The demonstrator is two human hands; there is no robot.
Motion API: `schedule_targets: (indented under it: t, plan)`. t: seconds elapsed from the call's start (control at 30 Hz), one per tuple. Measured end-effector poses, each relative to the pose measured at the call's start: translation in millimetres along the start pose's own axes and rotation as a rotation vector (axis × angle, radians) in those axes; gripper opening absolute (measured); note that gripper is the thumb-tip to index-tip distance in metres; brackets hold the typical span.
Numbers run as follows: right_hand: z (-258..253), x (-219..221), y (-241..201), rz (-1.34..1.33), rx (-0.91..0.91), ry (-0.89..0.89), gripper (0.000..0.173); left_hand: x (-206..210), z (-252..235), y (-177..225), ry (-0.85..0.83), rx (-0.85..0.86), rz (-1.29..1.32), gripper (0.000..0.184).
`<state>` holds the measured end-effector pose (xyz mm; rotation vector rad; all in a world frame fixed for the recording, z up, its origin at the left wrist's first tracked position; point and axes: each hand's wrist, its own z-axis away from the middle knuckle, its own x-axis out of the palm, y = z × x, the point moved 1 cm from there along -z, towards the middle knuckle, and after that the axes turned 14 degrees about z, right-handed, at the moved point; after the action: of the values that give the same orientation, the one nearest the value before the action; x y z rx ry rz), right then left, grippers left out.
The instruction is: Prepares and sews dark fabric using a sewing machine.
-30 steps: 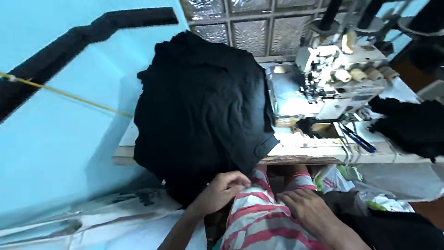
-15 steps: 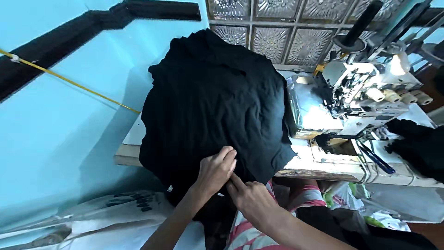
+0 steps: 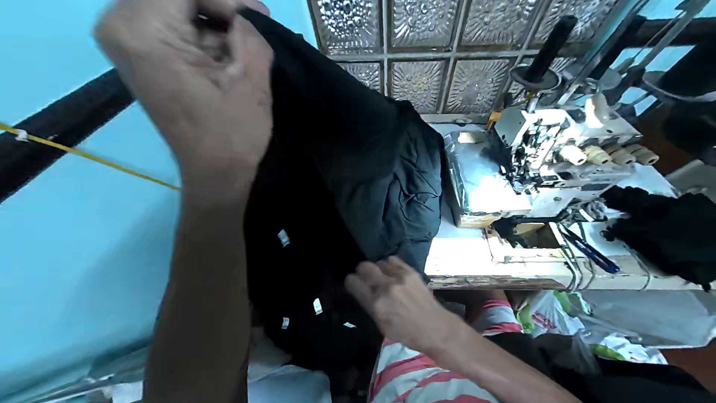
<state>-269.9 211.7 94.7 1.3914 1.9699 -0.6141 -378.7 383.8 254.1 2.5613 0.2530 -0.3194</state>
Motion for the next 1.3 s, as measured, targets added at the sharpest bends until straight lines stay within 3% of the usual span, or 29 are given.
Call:
schedule_targets:
  t: [0.13, 0.27, 0.3, 0.4, 0.53, 0.6, 0.7, 0.8, 0.83, 0.9, 1.03, 1.1, 1.17, 1.3]
  plan:
    - [26.4, -78.9, 59.1, -0.037, 0.172, 0.033, 0.017, -20.6, 16.9, -2.8, 0.011, 0.087, 0.146, 0.008]
    - [57.9, -127.8, 109.6, 0.264, 0.362, 0.201, 0.025, -49.7, 73.0, -11.8, -0.328, 0.223, 0.172, 0.03]
    - [60.7, -130.4, 117.2, 0.277, 0.359, 0.215, 0.029, -44.3, 89.2, 3.6, -0.381, 0.197, 0.11, 0.032]
    - [72.2, -123.0, 122.8, 0.086, 0.341, 0.201, 0.018, -26.0, 126.8, 31.7, -0.376, 0.15, 0.041, 0.026]
    - [84.5, -103.3, 113.6, -0.372, 0.449, 0.104, 0.024, -23.4, 149.6, 41.0, -0.301, 0.066, 0.367, 0.018]
    - [89.1, -86.7, 103.8, -0.456, 0.545, 0.125, 0.025, -10.9, 165.6, 45.5, -0.197, -0.018, 0.431, 0.016]
    - [98.3, -52.5, 93.0, -0.075, 0.552, 0.127, 0.024, 18.6, 192.5, 39.4, -0.105, -0.095, 0.07, 0.022]
    - [116.7, -3.1, 104.1, 0.26, 0.532, -0.052, 0.022, 53.7, 228.0, 6.6, -0.266, -0.203, -0.298, 0.021]
    - [123.7, 11.9, 108.7, 0.321, 0.504, -0.103, 0.026, 65.0, 243.4, -6.4, -0.311, -0.205, -0.359, 0.019]
    - [131.2, 29.0, 114.1, 0.436, 0.41, -0.066, 0.028, 81.4, 267.7, -24.4, -0.239, -0.074, -0.45, 0.019]
    - [128.8, 22.5, 116.5, 0.287, 0.404, -0.174, 0.037, 82.2, 275.1, -30.5, -0.154, 0.01, -0.451, 0.019]
    - [126.8, 3.5, 119.9, 0.052, 0.454, -0.313, 0.048, 80.4, 275.2, -30.5, -0.183, -0.015, -0.424, 0.019]
    - [130.7, -18.6, 120.5, -0.073, 0.427, -0.28, 0.051, 75.0, 271.3, -26.3, -0.246, -0.101, -0.361, 0.019]
    - [168.7, -67.5, 114.8, 0.001, 0.372, -0.165, 0.02, 56.7, 248.0, -3.4, -0.351, -0.292, -0.211, 0.03]
